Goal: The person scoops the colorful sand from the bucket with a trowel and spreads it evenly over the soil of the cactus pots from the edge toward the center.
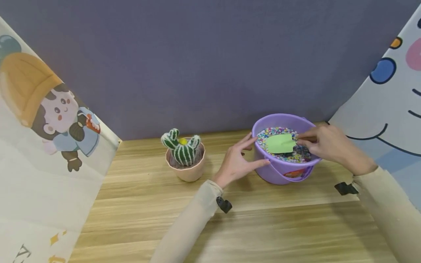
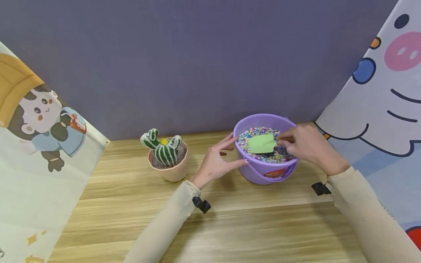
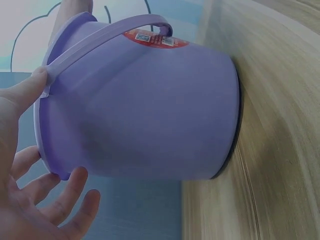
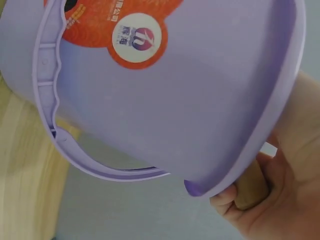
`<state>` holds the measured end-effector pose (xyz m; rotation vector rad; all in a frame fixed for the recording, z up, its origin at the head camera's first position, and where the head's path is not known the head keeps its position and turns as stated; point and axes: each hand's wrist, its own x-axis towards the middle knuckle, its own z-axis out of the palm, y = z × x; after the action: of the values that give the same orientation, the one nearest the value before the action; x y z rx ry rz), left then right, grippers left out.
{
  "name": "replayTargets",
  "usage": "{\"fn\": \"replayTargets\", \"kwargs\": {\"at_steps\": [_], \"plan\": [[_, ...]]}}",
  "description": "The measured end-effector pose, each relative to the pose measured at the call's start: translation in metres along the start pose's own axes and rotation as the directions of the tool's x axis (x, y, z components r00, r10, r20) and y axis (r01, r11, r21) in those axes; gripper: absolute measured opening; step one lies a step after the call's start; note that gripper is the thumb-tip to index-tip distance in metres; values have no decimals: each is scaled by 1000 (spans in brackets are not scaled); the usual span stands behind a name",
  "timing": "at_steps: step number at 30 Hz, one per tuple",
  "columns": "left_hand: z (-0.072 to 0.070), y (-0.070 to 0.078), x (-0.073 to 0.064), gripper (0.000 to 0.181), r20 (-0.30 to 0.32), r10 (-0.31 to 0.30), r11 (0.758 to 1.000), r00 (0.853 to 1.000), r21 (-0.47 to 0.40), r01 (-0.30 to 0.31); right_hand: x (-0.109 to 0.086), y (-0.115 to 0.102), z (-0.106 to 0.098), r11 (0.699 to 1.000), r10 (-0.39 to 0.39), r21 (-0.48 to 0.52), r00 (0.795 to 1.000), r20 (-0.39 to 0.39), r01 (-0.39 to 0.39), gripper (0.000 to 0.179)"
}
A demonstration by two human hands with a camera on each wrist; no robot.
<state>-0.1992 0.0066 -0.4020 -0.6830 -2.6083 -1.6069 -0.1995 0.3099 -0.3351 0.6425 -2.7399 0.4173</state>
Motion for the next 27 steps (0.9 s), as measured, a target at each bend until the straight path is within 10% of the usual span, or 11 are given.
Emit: {"fn": "replayTargets", "kwargs": {"at_steps": [27], "plan": [[3,-4,-1,90,-37,50,999,998,7,-49,-18,16,-17,929,274,247,961,46,-276,22]]}}
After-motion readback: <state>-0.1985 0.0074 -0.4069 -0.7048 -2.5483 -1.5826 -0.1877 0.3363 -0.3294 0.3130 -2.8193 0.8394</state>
